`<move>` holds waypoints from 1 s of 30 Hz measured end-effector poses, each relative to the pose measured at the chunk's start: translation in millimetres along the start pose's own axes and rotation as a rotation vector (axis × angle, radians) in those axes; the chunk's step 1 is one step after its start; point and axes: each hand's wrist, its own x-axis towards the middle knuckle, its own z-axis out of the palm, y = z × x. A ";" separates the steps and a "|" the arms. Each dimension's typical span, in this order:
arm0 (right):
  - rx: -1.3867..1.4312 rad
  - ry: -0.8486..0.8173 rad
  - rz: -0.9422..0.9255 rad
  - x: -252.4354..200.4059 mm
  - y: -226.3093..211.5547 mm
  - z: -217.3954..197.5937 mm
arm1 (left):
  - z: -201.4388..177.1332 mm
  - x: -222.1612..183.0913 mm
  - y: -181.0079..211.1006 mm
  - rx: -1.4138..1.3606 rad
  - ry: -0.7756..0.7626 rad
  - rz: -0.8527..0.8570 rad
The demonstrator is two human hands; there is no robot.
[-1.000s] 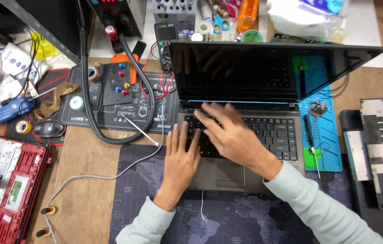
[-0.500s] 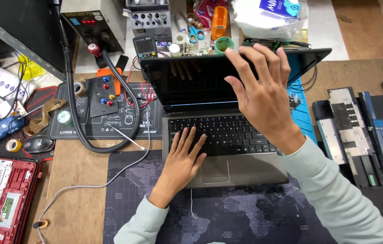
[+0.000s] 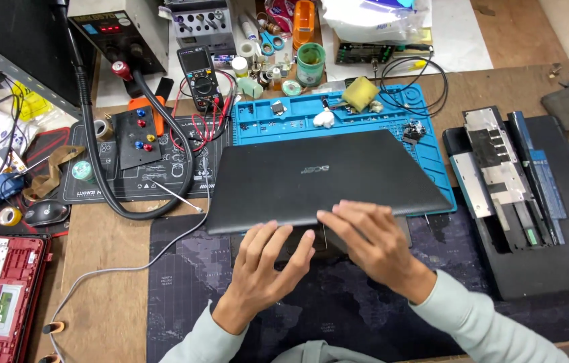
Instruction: Disassembling a laptop to replace the keyboard and then accessing internal components for repair
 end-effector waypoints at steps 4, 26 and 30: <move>0.015 -0.078 0.018 -37.1 -16.3 8.6 | 4.4 -7.5 -2.9 -0.137 -0.319 0.031; 0.026 -0.279 0.164 -77.0 -15.6 42.1 | 50.0 -84.6 1.5 -0.100 -0.456 0.068; 0.012 -0.272 0.186 -87.2 -15.4 46.0 | 58.1 -95.0 3.4 -0.136 -0.400 0.099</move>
